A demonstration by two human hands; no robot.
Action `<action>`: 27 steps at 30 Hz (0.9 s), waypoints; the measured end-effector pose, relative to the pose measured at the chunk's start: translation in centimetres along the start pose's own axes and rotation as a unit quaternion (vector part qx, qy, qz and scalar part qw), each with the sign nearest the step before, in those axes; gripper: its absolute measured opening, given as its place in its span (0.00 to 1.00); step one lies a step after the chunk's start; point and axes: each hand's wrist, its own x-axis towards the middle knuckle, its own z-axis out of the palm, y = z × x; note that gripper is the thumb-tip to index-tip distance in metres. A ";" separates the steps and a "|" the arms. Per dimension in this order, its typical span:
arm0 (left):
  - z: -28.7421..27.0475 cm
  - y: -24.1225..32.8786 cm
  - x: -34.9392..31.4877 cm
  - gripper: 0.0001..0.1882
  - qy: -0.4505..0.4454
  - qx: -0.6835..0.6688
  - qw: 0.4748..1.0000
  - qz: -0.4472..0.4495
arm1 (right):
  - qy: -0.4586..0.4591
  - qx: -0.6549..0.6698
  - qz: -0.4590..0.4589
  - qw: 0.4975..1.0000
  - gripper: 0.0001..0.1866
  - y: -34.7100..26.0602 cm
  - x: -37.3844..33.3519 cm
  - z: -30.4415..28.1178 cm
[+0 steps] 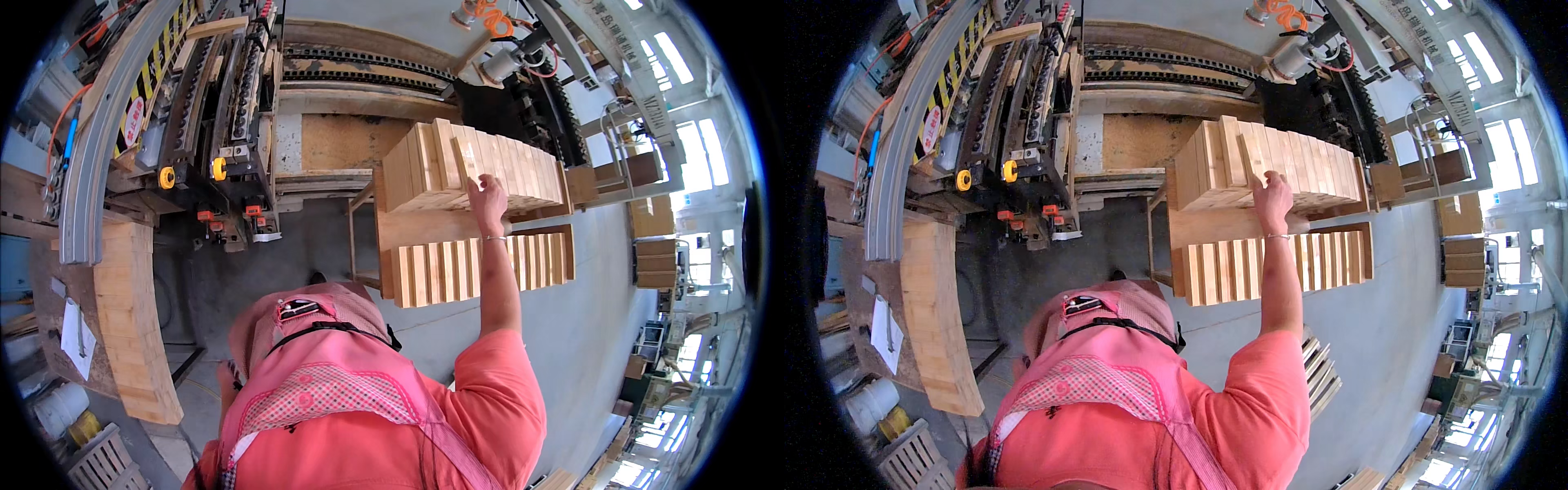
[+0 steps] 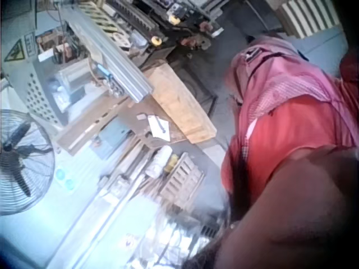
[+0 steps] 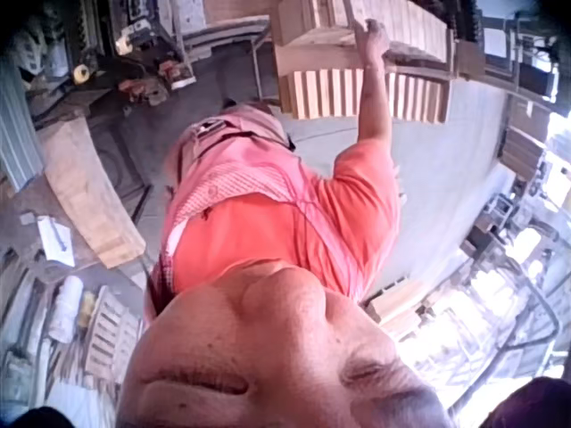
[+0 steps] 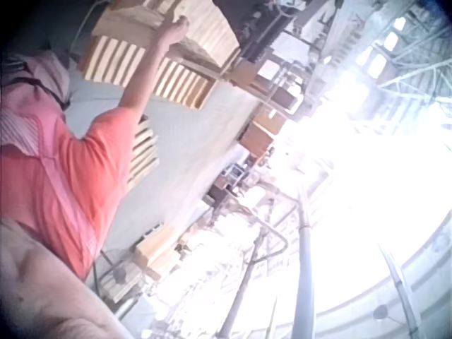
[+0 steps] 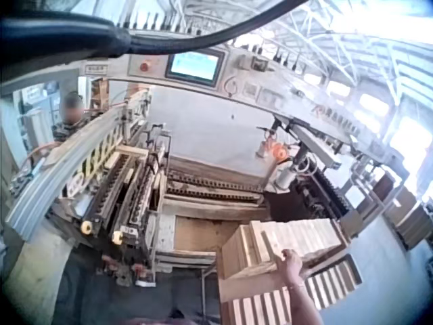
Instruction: The person operates a woodworking machine to process small wooden blocks. They pick up blocks from a stack, feed them into the machine, and then place the processed blocks onto a workbench. The person repeats this cycle multiple times, handling the blocks by hand.
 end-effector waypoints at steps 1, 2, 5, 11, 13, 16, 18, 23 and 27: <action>1.6 1.4 0.3 0.14 -0.037 -0.034 0.997 0.063 | 0.004 -0.030 -0.007 1.000 0.17 -0.1 1.0 0.5; 3.3 3.0 -0.1 0.14 -0.081 -0.096 0.984 0.127 | 0.009 -0.062 -0.011 0.998 0.19 0.1 1.7 0.8; 10.1 10.5 -3.3 0.15 -0.028 -0.192 0.971 0.137 | -0.060 -0.066 0.021 0.996 0.27 0.0 3.1 1.4; 13.8 19.1 -6.5 0.17 0.030 -0.087 0.988 0.123 | -0.116 -0.047 0.062 0.990 0.30 -0.3 4.3 1.7; 14.9 21.8 -7.0 0.17 0.035 -0.068 0.984 0.164 | -0.121 -0.062 0.057 0.989 0.30 -0.2 4.6 1.6; 15.8 25.2 -5.9 0.17 0.006 -0.031 0.962 0.271 | -0.117 -0.037 0.033 0.992 0.27 -0.3 4.7 0.8; 16.4 27.8 -5.5 0.16 -0.031 -0.014 0.940 0.339 | -0.132 0.008 0.058 0.989 0.26 -2.8 5.1 -1.0; 22.0 37.2 -10.7 0.14 -0.147 0.020 0.895 0.420 | -0.107 0.124 0.021 0.986 0.23 -8.2 6.8 -2.7; 24.6 41.0 -11.4 0.12 -0.224 0.009 0.866 0.446 | -0.160 0.164 -0.042 0.972 0.23 -13.2 9.3 -0.7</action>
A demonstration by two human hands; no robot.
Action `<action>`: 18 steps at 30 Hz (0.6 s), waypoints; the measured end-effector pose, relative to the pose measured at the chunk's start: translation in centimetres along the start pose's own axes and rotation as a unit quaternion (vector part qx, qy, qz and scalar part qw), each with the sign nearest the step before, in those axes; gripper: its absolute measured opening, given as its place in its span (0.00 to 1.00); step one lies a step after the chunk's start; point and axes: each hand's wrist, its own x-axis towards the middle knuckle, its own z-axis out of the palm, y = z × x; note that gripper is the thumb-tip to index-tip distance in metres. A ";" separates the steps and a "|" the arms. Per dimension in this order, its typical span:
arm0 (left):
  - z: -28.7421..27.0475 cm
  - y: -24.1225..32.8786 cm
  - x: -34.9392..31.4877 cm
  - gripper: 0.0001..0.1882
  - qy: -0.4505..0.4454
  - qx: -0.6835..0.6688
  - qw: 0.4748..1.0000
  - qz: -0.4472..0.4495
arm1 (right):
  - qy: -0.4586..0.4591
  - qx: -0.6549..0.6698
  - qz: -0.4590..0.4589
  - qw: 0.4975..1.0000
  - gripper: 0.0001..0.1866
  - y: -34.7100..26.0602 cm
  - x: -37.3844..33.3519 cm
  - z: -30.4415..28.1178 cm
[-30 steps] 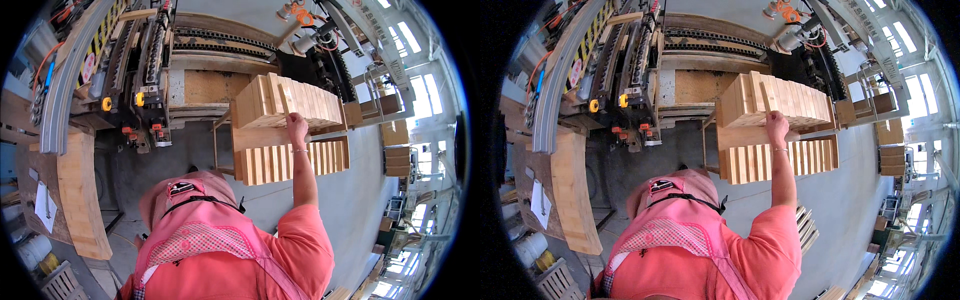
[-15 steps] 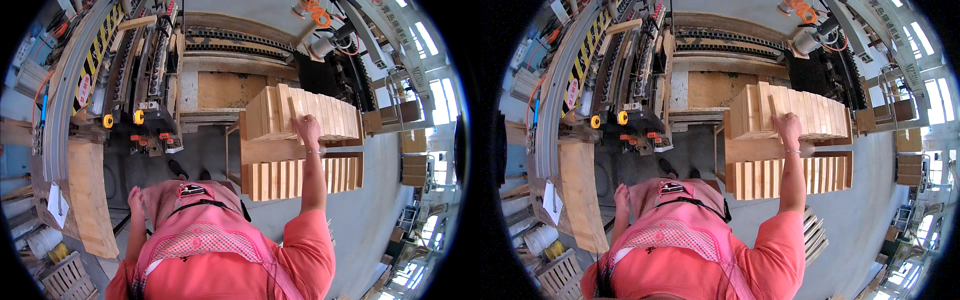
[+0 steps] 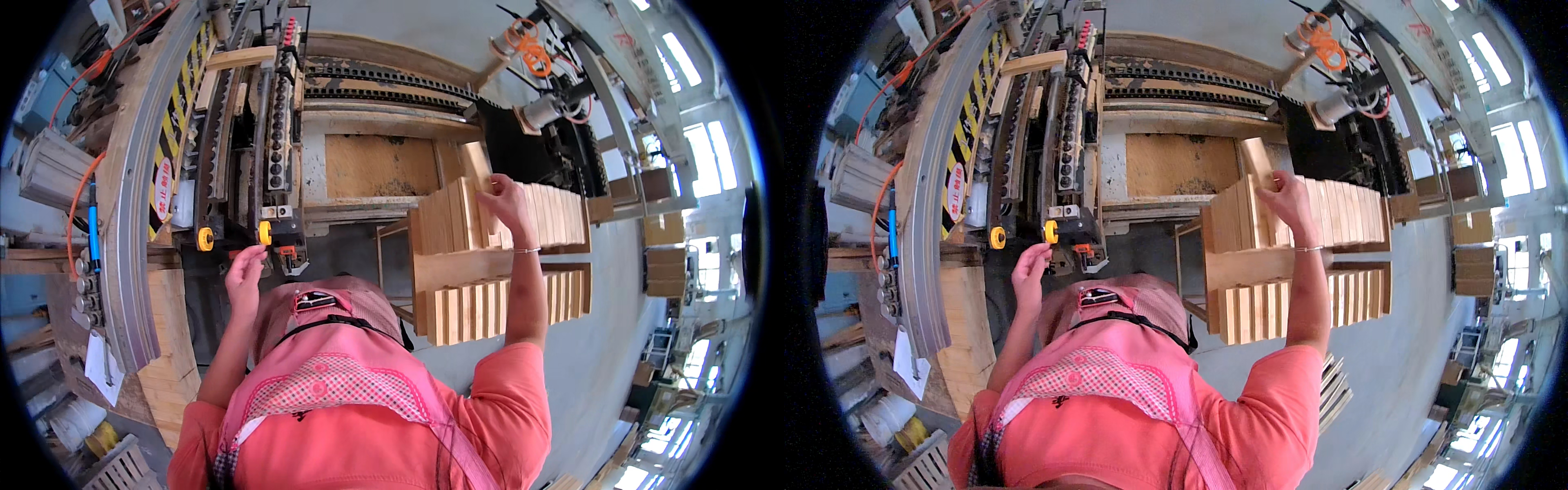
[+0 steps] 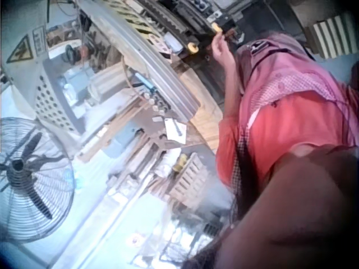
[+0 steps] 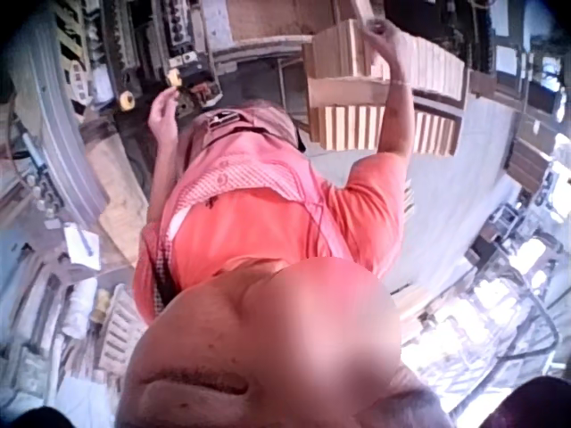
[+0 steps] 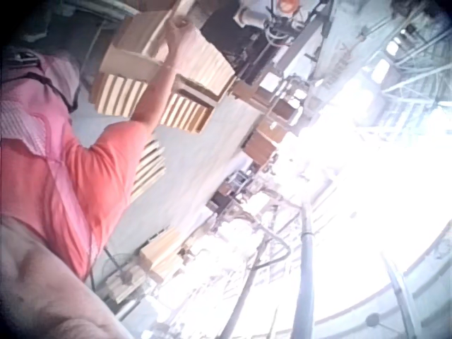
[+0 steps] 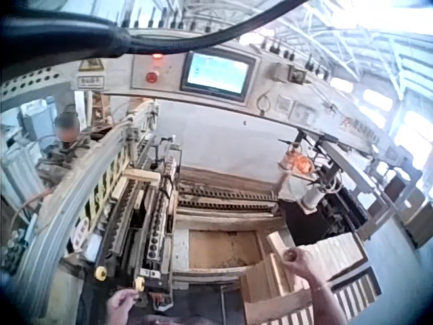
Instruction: The person operates a woodworking machine to process small wooden blocks. They pick up blocks from a stack, feed them into the machine, and then place the processed blocks onto a workbench. The person repeats this cycle multiple times, handling the blocks by hand.
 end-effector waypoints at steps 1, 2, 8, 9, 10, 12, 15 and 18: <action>0.4 0.7 0.4 0.12 -0.009 -0.005 1.000 -0.008 | -0.047 -0.009 0.014 0.999 0.21 -1.4 1.3 0.3; 0.8 1.3 0.9 0.12 -0.016 -0.011 1.000 -0.016 | -0.045 -0.020 -0.021 0.999 0.21 -2.3 2.8 0.8; 1.2 1.5 1.9 0.11 0.024 -0.057 0.997 -0.048 | -0.206 0.155 -0.052 0.965 0.17 -9.0 12.5 4.2; 1.4 1.7 2.1 0.11 0.031 -0.064 0.996 -0.053 | -0.251 0.222 -0.044 0.941 0.16 -10.7 14.2 5.3; 1.8 1.7 2.4 0.11 0.034 -0.080 0.995 -0.050 | -0.294 0.229 -0.070 0.925 0.14 -12.5 16.0 6.3; 2.9 1.7 3.6 0.11 0.043 -0.105 0.992 -0.054 | -0.289 0.168 -0.147 0.931 0.17 -14.3 20.4 9.8; 4.4 2.8 5.3 0.11 0.083 -0.117 0.987 -0.068 | -0.246 -0.005 -0.269 0.931 0.18 -22.2 24.2 15.1; 5.5 3.0 7.1 0.11 0.117 -0.102 0.987 -0.051 | -0.167 -0.148 -0.402 0.888 0.15 -30.3 26.6 19.8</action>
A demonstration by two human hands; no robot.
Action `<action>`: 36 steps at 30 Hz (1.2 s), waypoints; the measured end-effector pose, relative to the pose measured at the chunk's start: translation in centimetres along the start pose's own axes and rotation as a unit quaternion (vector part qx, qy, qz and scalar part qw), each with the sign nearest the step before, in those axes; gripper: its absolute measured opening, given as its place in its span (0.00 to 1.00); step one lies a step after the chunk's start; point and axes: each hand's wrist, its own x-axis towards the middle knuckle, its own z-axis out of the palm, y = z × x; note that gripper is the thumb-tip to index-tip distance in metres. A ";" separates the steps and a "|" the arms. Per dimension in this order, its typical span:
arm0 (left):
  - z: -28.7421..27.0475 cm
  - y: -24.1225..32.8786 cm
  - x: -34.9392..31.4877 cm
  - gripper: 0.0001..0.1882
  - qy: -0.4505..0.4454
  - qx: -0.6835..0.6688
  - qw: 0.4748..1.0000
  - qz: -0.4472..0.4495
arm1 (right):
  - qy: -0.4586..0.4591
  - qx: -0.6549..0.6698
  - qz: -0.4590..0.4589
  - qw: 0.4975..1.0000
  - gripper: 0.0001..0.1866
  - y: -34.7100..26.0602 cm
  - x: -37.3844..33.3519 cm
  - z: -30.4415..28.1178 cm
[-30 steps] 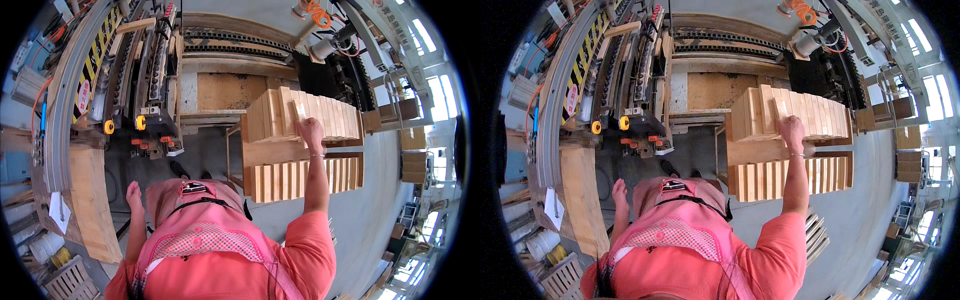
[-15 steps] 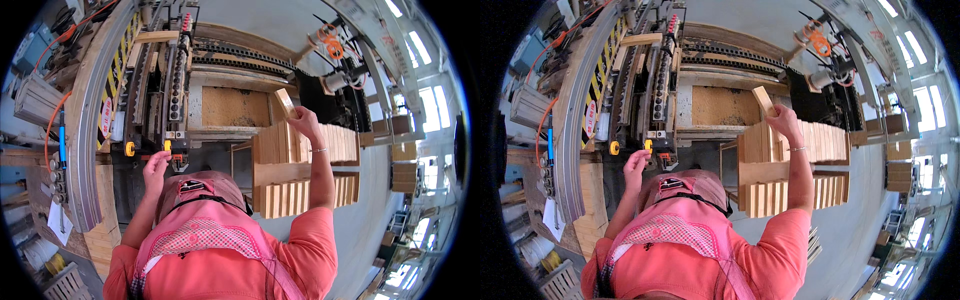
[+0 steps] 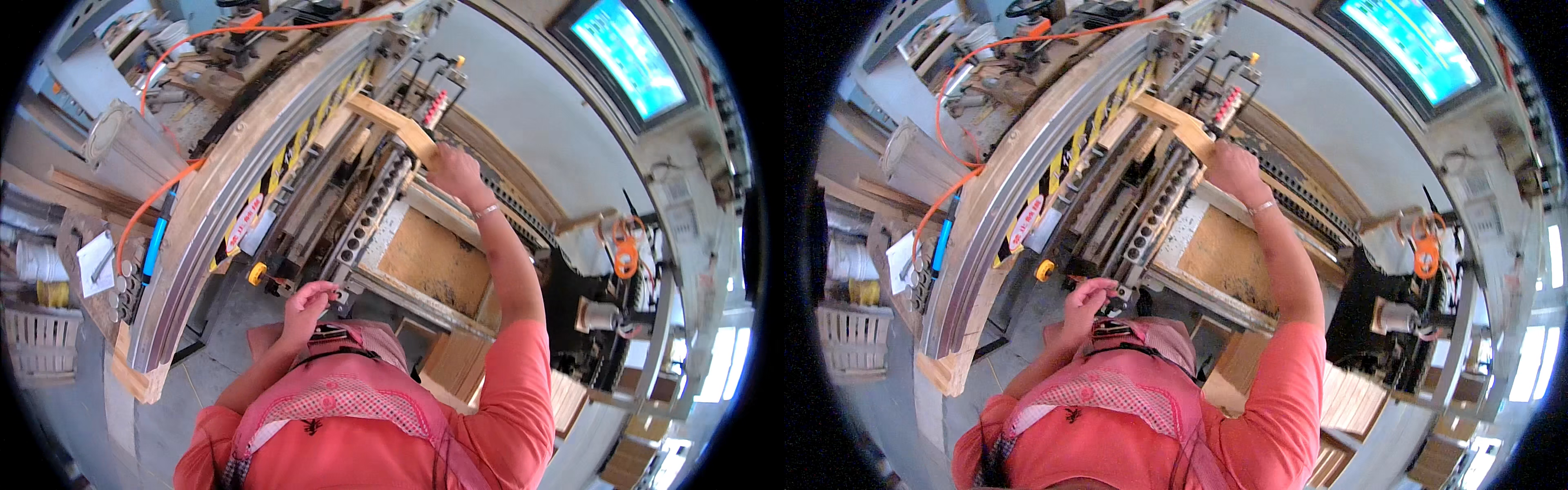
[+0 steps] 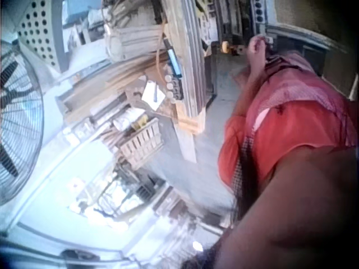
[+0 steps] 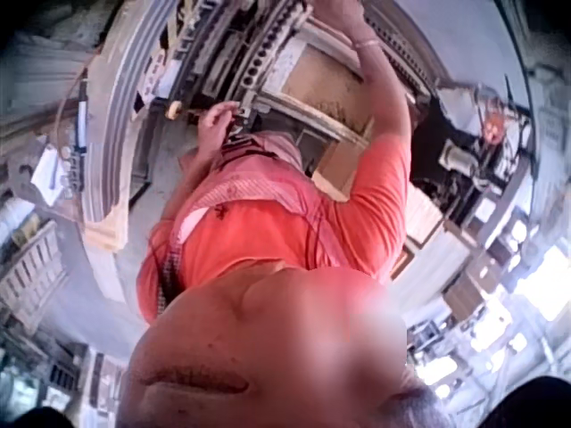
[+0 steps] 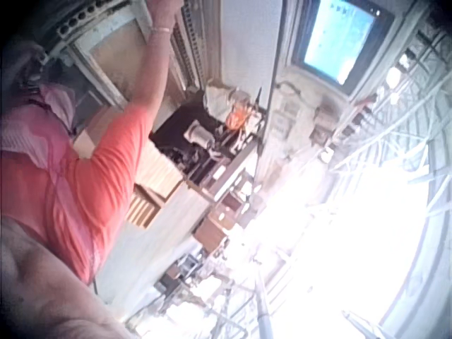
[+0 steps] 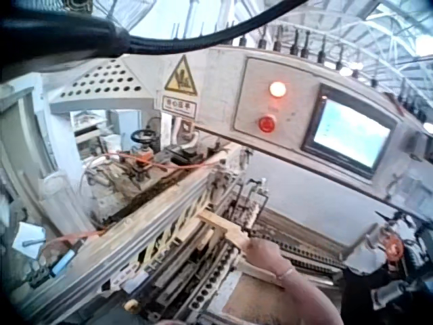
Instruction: The person operates a woodworking machine to process small wooden blocks. They pick up blocks from a stack, feed them into the machine, and then place the processed blocks onto a workbench. The person repeats this cycle multiple times, handling the blocks by hand.
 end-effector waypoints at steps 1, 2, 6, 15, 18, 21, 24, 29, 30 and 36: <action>0.5 0.3 0.4 0.11 0.008 0.012 1.000 0.008 | -0.005 -0.019 -0.016 1.000 0.14 -0.7 2.8 0.4; 0.8 0.3 0.6 0.11 0.018 0.008 1.000 0.014 | -0.010 -0.039 -0.034 0.999 0.14 -1.2 5.4 0.7; 1.5 0.6 1.2 0.12 0.069 0.001 0.998 -0.009 | -0.009 -0.096 -0.124 0.988 0.14 -0.1 13.9 4.8; 2.5 0.3 1.8 0.11 0.143 -0.040 0.989 -0.009 | -0.065 -0.047 -0.115 0.990 0.17 -1.3 17.0 7.0; 3.0 0.8 3.5 0.12 0.114 -0.043 0.992 -0.017 | -0.078 -0.064 -0.097 0.990 0.17 -0.8 17.4 6.9; 3.5 1.0 5.1 0.12 0.077 -0.052 0.996 -0.012 | -0.083 -0.069 -0.076 0.991 0.16 0.0 18.2 6.6; 3.8 2.0 6.4 0.13 0.050 -0.050 0.997 -0.013 | -0.071 -0.093 -0.068 0.991 0.13 1.4 16.7 5.5; 4.2 1.6 9.3 0.21 0.026 -0.120 0.991 0.052 | -0.172 0.022 -0.131 0.976 0.19 -0.5 7.6 0.5; 4.9 1.7 10.0 0.23 0.024 -0.140 0.987 0.072 | -0.199 0.115 -0.142 0.963 0.21 -0.6 5.4 1.0; 6.4 0.8 13.0 0.25 -0.082 -0.093 0.991 0.043 | -0.317 0.262 -0.140 0.901 0.25 -5.0 -2.6 1.9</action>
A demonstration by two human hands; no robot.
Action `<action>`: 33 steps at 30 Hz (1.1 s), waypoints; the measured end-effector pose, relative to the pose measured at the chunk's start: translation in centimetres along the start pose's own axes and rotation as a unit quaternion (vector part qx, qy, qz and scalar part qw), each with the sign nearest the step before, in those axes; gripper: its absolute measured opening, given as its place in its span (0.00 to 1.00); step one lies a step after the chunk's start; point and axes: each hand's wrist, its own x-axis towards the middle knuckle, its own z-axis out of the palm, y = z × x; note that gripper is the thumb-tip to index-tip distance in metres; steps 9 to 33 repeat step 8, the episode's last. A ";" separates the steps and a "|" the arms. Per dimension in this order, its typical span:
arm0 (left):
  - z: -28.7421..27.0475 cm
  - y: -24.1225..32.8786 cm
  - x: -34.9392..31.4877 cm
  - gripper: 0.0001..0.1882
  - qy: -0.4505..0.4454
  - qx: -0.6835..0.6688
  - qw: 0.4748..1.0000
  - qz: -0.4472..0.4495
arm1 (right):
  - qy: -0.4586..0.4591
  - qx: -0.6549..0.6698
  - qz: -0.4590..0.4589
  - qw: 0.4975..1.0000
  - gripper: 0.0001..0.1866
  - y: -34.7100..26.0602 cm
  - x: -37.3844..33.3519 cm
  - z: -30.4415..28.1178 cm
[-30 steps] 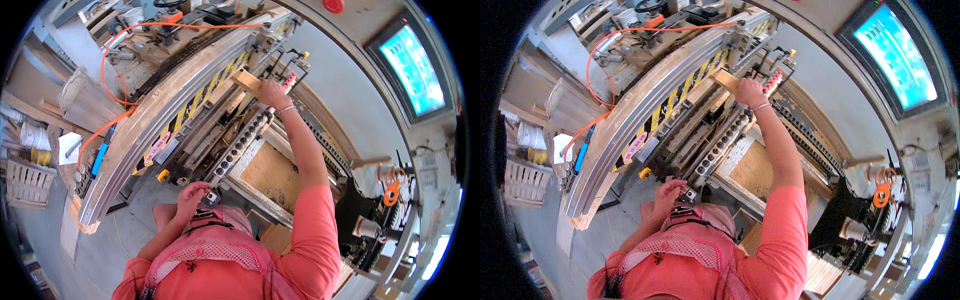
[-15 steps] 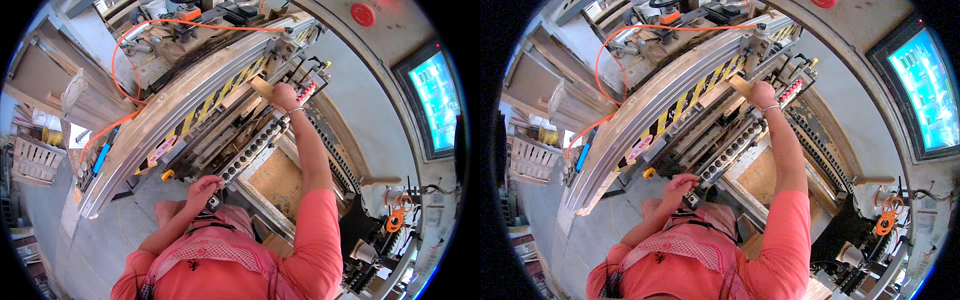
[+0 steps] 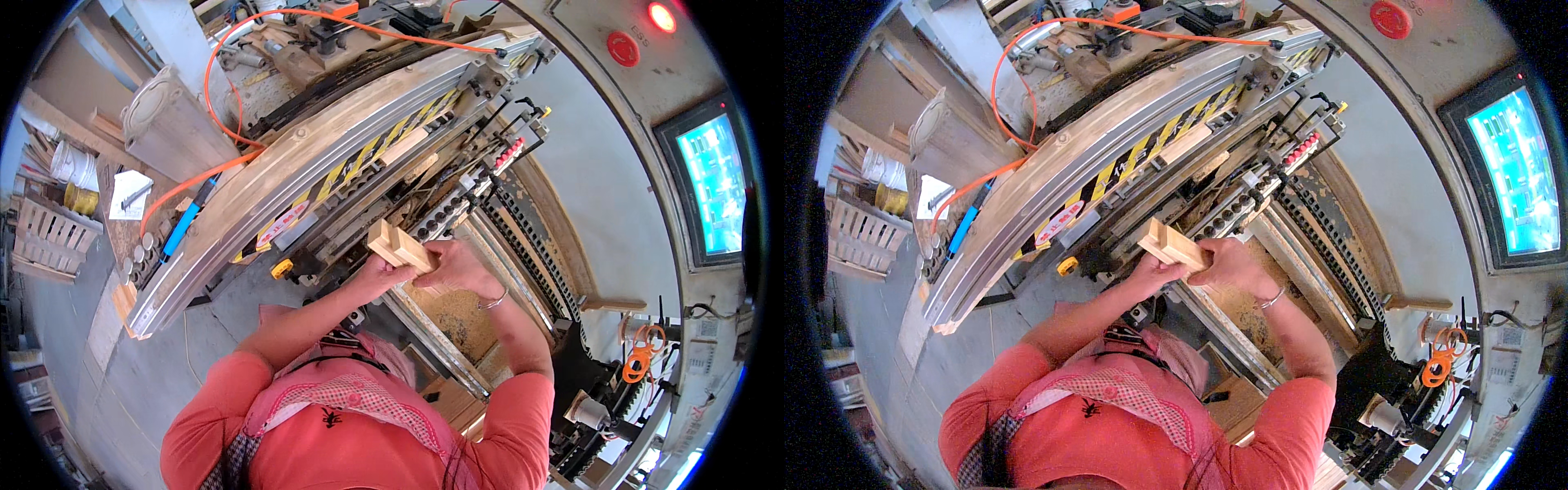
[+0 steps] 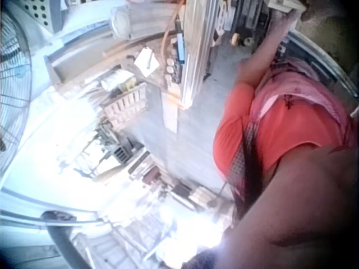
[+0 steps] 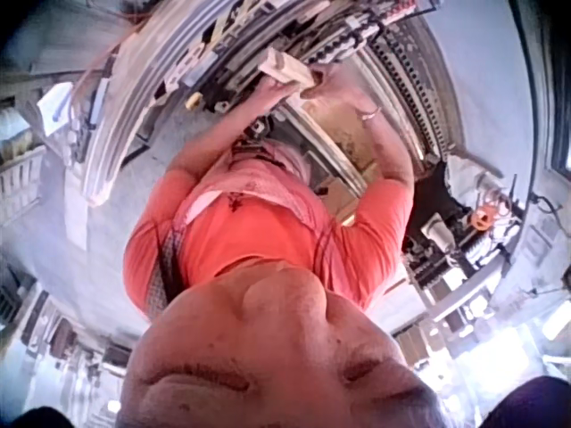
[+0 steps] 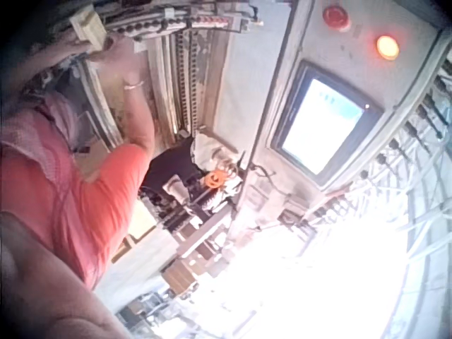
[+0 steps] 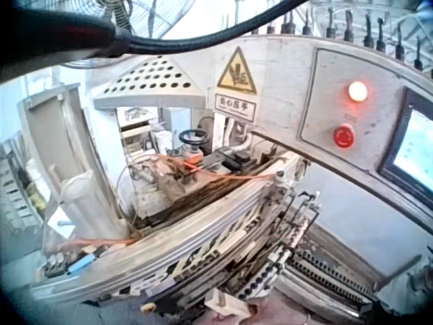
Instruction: The person operates a woodworking machine to process small wooden blocks. They pick up blocks from a stack, feed them into the machine, and then place the processed blocks onto a workbench. The person repeats this cycle multiple times, handling the blocks by hand.
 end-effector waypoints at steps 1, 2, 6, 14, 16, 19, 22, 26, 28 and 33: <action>-0.1 -0.2 -0.2 0.24 0.005 -0.001 1.000 0.008 | 0.016 0.011 -0.004 1.000 0.25 0.0 0.0 0.1; -0.4 -0.5 -0.5 0.23 0.012 -0.001 1.000 0.017 | 0.032 0.022 -0.008 0.999 0.24 0.3 -0.1 0.1; -0.7 0.4 -1.2 0.19 0.011 -0.101 0.994 0.034 | 0.086 -0.041 0.054 0.994 0.24 2.4 0.6 -2.6; -1.7 -0.6 -1.6 0.21 -0.011 -0.179 0.982 0.050 | 0.088 -0.139 0.071 0.984 0.28 1.5 1.8 -5.4; -1.7 -0.6 -1.6 0.21 -0.011 -0.179 0.982 0.050 | 0.088 -0.139 0.071 0.984 0.28 1.5 1.8 -5.4; -1.7 -0.6 -1.6 0.21 -0.011 -0.179 0.982 0.050 | 0.088 -0.139 0.071 0.984 0.28 1.5 1.8 -5.4; -1.7 -0.6 -1.6 0.21 -0.011 -0.179 0.982 0.050 | 0.088 -0.139 0.071 0.984 0.28 1.5 1.8 -5.4; -1.7 -0.6 -1.6 0.21 -0.011 -0.179 0.982 0.050 | 0.088 -0.139 0.071 0.984 0.28 1.5 1.8 -5.4; -1.7 -0.6 -1.6 0.21 -0.011 -0.179 0.982 0.050 | 0.088 -0.139 0.071 0.984 0.28 1.5 1.8 -5.4; -1.7 -0.6 -1.6 0.21 -0.011 -0.179 0.982 0.050 | 0.088 -0.139 0.071 0.984 0.28 1.5 1.8 -5.4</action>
